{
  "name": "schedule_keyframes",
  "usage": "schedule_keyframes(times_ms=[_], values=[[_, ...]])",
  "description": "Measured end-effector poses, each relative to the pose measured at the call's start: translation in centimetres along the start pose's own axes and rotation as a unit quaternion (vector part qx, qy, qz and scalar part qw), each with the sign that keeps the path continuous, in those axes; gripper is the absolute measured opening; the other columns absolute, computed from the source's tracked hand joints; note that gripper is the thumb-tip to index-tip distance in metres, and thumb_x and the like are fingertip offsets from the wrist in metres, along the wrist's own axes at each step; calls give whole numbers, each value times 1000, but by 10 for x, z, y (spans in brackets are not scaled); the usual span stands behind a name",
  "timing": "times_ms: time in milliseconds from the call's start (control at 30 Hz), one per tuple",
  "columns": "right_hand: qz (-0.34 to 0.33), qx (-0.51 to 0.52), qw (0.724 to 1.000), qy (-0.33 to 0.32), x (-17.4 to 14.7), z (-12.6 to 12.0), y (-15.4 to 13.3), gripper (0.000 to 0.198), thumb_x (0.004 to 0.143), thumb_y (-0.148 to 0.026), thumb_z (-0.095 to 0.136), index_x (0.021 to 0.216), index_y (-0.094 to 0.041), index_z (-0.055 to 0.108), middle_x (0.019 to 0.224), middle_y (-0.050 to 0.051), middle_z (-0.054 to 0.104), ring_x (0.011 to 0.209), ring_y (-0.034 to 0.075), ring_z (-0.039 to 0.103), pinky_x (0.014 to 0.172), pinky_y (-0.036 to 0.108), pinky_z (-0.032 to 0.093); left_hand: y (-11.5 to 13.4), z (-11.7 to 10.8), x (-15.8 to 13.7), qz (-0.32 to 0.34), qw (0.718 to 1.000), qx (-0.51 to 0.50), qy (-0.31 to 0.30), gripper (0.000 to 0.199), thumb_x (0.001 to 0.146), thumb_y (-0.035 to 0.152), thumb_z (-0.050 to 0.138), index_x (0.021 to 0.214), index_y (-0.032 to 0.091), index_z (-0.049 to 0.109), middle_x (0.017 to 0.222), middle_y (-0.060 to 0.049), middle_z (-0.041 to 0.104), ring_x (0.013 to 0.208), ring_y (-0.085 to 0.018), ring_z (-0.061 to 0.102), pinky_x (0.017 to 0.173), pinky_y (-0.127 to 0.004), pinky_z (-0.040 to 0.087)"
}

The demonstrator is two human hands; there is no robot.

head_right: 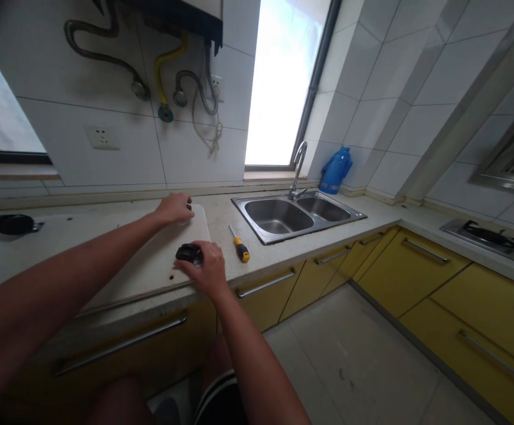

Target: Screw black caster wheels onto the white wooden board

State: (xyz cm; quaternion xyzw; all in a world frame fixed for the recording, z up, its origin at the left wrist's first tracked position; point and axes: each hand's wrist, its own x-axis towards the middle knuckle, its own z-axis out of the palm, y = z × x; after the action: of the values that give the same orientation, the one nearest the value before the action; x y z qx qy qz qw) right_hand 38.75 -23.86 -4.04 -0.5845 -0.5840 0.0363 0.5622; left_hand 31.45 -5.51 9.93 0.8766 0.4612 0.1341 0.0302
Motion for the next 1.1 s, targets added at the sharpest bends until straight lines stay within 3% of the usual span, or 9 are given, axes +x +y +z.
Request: schedule_keyframes(times_ms=[100, 233, 433, 567, 633, 733, 800, 900, 1100], values=[[1, -3, 1000, -2, 1, 1, 0, 51, 85, -56, 95, 121, -26, 75, 117, 7, 79, 106, 27, 68, 101, 42, 54, -5, -5, 0, 15, 1000, 14, -3, 54, 72, 33, 81, 125, 20, 84, 127, -18, 83, 127, -41, 73, 101, -42, 58], [-2, -12, 1000, -7, 2, 0, 0, 51, 84, -54, 96, 120, -25, 75, 118, 8, 80, 108, 27, 68, 103, 42, 53, -1, -6, -7, 12, 1000, 12, 2, 58, 77, 34, 78, 132, 15, 80, 133, -22, 80, 132, -43, 71, 104, -44, 57], [-6, -28, 999, -14, 4, 1, 2, 51, 83, -53, 97, 119, -25, 75, 116, 7, 80, 107, 26, 68, 102, 39, 52, -13, -27, -31, 53, 998, -19, 14, 105, 78, 64, 85, 164, 12, 54, 162, -24, 63, 147, -43, 64, 119, -42, 50], [-14, -11, 1000, -1, 4, 2, 2, 54, 80, -57, 98, 117, -24, 76, 114, 7, 80, 107, 27, 68, 104, 41, 52, -67, -66, -74, 39, 997, -23, 61, 102, 93, 73, 67, 172, 13, 41, 171, -23, 54, 154, -43, 57, 126, -48, 45], [-19, 9, 1000, 8, 4, 1, 2, 55, 83, -60, 95, 120, -23, 76, 118, 8, 79, 110, 26, 69, 105, 41, 54, -108, -86, -104, -36, 998, -11, 48, 102, 96, 76, 60, 172, 11, 39, 172, -25, 52, 153, -46, 57, 126, -55, 45], [-12, 40, 999, 33, 4, 0, 2, 45, 104, -57, 74, 131, -21, 73, 123, 9, 78, 111, 23, 72, 104, 41, 59, -173, -100, -156, -140, 990, -22, 14, 102, 96, 79, 53, 169, 8, 43, 166, -27, 57, 144, -49, 64, 123, -63, 47], [12, 46, 997, 68, 5, 0, 4, 41, 111, -51, 63, 135, -18, 70, 127, 9, 76, 116, 23, 72, 107, 45, 60, -209, -94, -192, -178, 983, -32, 5, 102, 95, 82, 52, 164, 6, 50, 162, -29, 61, 143, -50, 65, 122, -64, 49], [69, 26, 990, 117, 12, 0, 8, 41, 109, -49, 68, 136, -18, 70, 135, 11, 72, 123, 25, 72, 109, 50, 61, -243, -68, -242, -156, 987, -17, -19, 99, 93, 75, 56, 158, 1, 56, 160, -33, 60, 145, -50, 64, 124, -65, 47], [154, -100, 976, 118, 35, -36, 11, 45, 107, -45, 72, 144, -19, 67, 148, 13, 67, 133, 28, 67, 114, 54, 59, -252, -28, -284, -110, 993, -17, 43, 75, 88, 45, 54, 148, 1, 65, 162, -32, 59, 159, -44, 51, 134, -56, 41]])
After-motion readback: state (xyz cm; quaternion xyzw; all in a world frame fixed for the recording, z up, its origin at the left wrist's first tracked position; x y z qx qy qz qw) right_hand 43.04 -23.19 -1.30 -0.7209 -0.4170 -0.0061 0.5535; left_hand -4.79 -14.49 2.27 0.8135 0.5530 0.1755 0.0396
